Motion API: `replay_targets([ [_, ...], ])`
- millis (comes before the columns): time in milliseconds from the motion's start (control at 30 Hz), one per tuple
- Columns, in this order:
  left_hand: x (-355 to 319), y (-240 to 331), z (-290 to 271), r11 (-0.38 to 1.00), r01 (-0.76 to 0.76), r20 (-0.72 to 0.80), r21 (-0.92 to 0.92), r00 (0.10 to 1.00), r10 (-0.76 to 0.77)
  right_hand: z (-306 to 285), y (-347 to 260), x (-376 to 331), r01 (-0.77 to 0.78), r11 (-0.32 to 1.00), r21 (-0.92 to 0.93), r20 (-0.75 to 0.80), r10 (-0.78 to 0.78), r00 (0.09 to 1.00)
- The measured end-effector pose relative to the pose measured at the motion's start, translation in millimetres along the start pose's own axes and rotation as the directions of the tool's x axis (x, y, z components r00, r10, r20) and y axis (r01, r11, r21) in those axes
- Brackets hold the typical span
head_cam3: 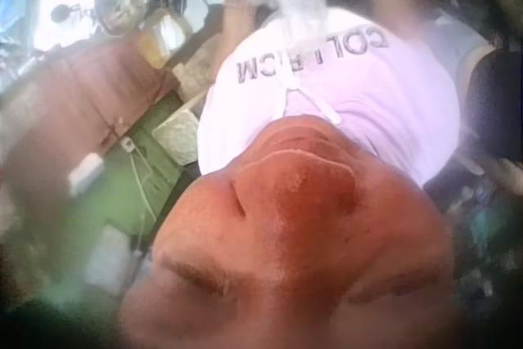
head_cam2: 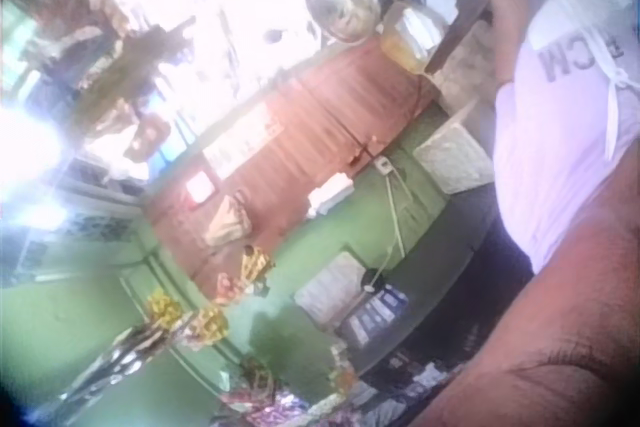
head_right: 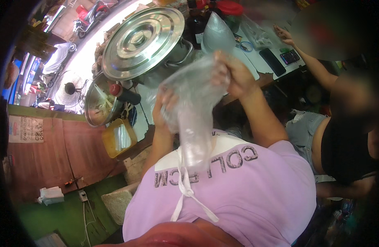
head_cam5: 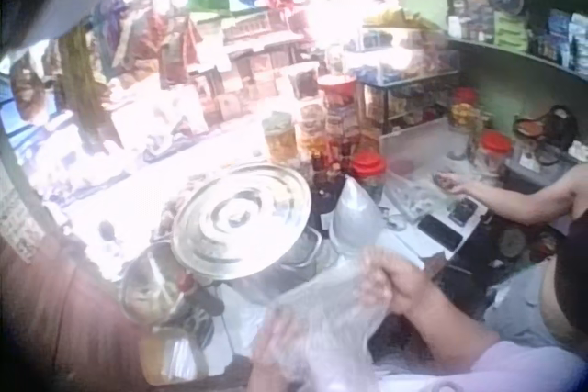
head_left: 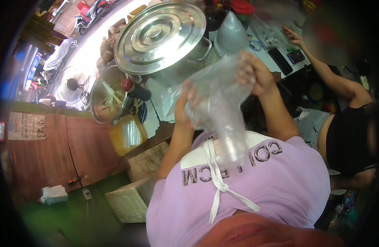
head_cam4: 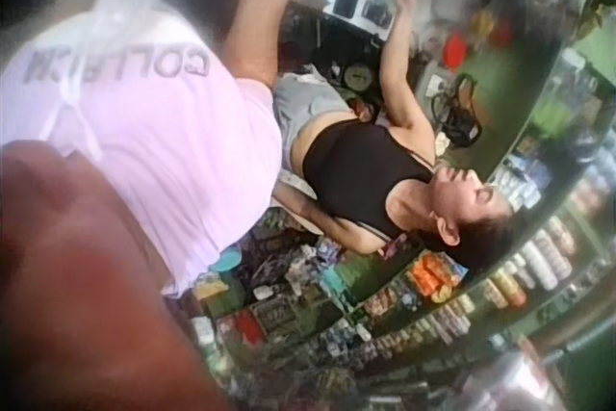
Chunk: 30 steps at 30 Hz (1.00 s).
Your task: The person repeatedly scoops food from a large metal pot into small plastic bags, ties each bag, and places it on the counter. A coworker is visible in the background handling other items.
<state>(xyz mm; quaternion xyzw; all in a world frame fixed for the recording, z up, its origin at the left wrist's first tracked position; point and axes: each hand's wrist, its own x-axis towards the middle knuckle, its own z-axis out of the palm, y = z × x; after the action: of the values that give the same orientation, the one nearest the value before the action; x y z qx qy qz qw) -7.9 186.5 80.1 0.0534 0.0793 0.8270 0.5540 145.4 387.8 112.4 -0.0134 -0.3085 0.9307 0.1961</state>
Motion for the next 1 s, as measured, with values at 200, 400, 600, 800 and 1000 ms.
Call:
replay_targets([
  [200, 94.1, -36.3, -49.6, 0.816, 0.176, -0.409, 0.550, 0.909, 0.080, -101.2, 27.5, 36.0, -0.161, 0.889, -0.428, -0.444, -0.052, 0.894],
  [400, 97.2, -60.6, -161.6, 0.726, 0.238, -0.491, 0.645, 0.857, 0.156, -177.1, 113.7, 10.2, -0.349, 0.883, -0.313, -0.705, 0.030, 0.708],
  [600, 107.9, -58.3, -182.5, 0.533, 0.222, -0.415, 0.816, 0.868, 0.273, -203.9, 117.6, 17.4, -0.366, 0.848, -0.383, -0.713, -0.019, 0.701],
  [800, 90.5, -51.3, -172.6, 0.628, 0.266, -0.482, 0.731, 0.854, 0.198, -116.4, 63.5, 10.0, 0.239, 0.796, -0.556, -0.371, -0.495, 0.786],
  [1000, 81.1, -56.1, -180.1, 0.149, 0.133, -0.177, 0.980, 0.923, 0.342, -50.6, 88.7, 17.5, 0.214, 0.114, -0.970, 0.110, -0.577, 0.809],
])
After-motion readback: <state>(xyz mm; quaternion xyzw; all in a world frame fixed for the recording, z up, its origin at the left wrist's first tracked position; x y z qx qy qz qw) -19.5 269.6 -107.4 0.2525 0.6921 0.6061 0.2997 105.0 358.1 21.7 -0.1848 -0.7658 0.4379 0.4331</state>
